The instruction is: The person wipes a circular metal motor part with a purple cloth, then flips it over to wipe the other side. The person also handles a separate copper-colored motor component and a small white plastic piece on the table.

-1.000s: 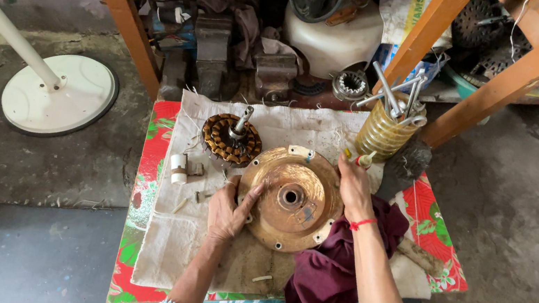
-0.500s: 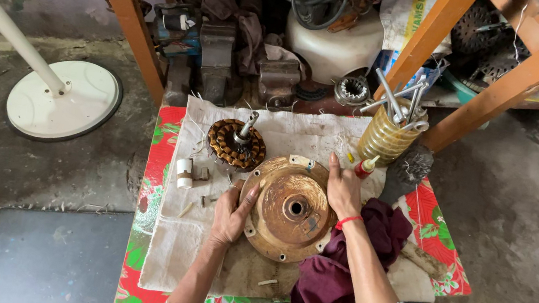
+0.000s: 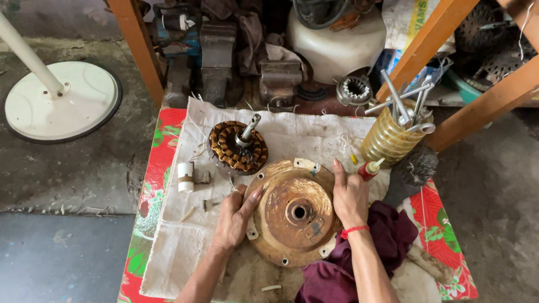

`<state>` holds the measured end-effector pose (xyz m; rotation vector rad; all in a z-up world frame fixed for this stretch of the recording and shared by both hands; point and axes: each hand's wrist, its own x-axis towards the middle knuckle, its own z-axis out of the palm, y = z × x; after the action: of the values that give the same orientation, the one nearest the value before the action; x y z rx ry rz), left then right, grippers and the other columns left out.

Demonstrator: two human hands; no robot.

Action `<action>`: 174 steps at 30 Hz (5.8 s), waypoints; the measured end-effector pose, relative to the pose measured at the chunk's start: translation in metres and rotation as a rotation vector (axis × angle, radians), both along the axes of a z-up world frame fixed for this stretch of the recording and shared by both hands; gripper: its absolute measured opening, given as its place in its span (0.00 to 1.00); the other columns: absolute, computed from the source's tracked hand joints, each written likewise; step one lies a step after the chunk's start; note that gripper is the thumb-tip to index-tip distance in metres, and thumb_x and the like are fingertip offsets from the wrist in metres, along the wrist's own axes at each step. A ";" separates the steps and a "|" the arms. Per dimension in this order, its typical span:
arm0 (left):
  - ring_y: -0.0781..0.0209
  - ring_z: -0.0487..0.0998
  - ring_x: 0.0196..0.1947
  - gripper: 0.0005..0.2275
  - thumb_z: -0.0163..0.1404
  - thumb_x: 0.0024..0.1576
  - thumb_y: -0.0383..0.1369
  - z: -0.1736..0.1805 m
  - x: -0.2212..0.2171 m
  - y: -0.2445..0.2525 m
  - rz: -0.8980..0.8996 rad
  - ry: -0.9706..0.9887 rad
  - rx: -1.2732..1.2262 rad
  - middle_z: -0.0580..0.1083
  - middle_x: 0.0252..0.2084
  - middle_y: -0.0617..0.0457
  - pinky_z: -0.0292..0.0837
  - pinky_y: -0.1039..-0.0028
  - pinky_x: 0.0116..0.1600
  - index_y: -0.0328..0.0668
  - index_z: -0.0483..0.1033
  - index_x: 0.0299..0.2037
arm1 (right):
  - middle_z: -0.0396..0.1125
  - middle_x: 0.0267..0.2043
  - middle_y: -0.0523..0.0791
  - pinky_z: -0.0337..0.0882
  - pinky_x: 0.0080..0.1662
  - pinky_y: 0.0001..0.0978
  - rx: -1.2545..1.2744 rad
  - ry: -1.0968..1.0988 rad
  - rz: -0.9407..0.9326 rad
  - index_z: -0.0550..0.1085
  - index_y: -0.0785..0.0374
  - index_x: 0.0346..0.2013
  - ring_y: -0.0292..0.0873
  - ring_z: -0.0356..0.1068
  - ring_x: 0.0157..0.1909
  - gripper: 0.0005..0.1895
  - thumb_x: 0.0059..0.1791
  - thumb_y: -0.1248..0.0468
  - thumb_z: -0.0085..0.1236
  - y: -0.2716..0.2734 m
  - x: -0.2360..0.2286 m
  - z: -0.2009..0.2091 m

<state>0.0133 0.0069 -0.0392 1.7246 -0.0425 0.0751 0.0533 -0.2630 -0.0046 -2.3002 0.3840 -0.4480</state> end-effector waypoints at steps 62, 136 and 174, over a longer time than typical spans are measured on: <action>0.59 0.78 0.41 0.17 0.48 0.64 0.39 0.029 -0.011 -0.021 0.042 -0.098 -0.158 0.81 0.41 0.43 0.74 0.68 0.49 0.29 0.77 0.50 | 0.70 0.32 0.53 0.68 0.40 0.47 -0.278 -0.387 0.222 0.72 0.66 0.32 0.60 0.71 0.37 0.07 0.48 0.67 0.62 0.001 -0.061 0.027; 0.58 0.80 0.48 0.28 0.63 0.52 0.37 0.051 -0.017 -0.014 -0.207 0.000 -0.267 0.80 0.49 0.44 0.75 0.67 0.54 0.28 0.71 0.59 | 0.73 0.34 0.46 0.75 0.36 0.31 0.047 -0.199 0.553 0.77 0.69 0.31 0.41 0.77 0.32 0.05 0.42 0.73 0.65 0.110 -0.003 0.071; 0.58 0.78 0.42 0.23 0.50 0.61 0.40 0.029 -0.012 -0.024 -0.081 -0.026 -0.168 0.80 0.42 0.41 0.72 0.67 0.49 0.31 0.69 0.61 | 0.76 0.27 0.49 0.73 0.36 0.37 -0.072 -0.177 0.523 0.80 0.64 0.24 0.46 0.76 0.29 0.07 0.39 0.63 0.70 0.100 0.003 0.063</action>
<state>0.0008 -0.0171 -0.0099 1.5526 -0.1217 0.0398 0.0565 -0.1629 0.0583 -2.2924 -0.3221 -0.3956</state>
